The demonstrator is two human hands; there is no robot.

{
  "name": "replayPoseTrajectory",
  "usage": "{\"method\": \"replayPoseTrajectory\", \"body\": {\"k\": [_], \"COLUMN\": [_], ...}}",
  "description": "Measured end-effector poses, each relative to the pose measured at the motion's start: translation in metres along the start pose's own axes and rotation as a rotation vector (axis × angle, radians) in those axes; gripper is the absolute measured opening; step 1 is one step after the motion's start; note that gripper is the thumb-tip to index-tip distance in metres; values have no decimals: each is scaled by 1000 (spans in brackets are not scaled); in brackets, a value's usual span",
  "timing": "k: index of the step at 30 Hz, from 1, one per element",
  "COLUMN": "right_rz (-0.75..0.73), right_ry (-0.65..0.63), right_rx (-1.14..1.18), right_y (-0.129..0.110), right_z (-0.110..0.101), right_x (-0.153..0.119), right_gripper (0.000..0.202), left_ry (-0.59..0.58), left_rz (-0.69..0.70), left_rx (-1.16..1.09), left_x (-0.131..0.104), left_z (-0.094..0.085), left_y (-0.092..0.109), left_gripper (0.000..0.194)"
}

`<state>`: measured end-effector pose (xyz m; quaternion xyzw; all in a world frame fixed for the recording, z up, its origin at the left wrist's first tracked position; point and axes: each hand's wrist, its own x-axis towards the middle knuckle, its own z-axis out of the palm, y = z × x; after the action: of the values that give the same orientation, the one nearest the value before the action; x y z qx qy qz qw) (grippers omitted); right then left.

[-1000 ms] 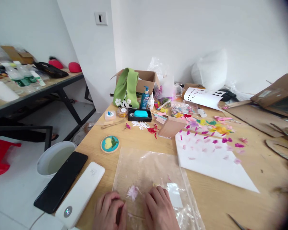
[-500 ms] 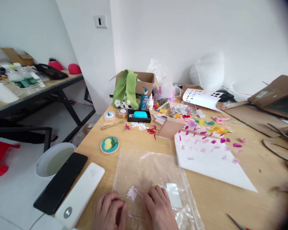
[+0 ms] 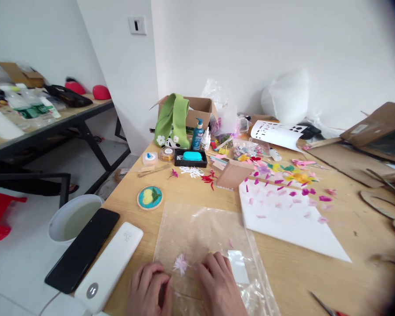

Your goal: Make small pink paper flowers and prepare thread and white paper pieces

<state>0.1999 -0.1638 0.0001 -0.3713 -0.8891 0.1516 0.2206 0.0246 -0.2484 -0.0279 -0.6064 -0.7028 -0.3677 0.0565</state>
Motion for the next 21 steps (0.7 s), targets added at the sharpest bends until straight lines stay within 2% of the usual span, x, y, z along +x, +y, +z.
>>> {"method": "replayPoseTrajectory", "body": {"k": [5,9,14,21], "right_rz": [18,22,-73,-41], "right_ry": [0,2,40,-53], "right_rx": [-33,25,63,-65], "right_y": [4,4,-1,0], "right_z": [-6,-14,-8,-27], "right_x": [2,9,17,23], "right_gripper": [18,18,19,21], "left_ry": [-9,4,4,22], "left_rz": [-24,-11,14,12], "left_rx": [-5,7,23,44], "left_x": [1,2,1,0], "left_z": [0,0,-1,0], "left_y": [3,3,2,1], "left_gripper": [20,17,10,12]}}
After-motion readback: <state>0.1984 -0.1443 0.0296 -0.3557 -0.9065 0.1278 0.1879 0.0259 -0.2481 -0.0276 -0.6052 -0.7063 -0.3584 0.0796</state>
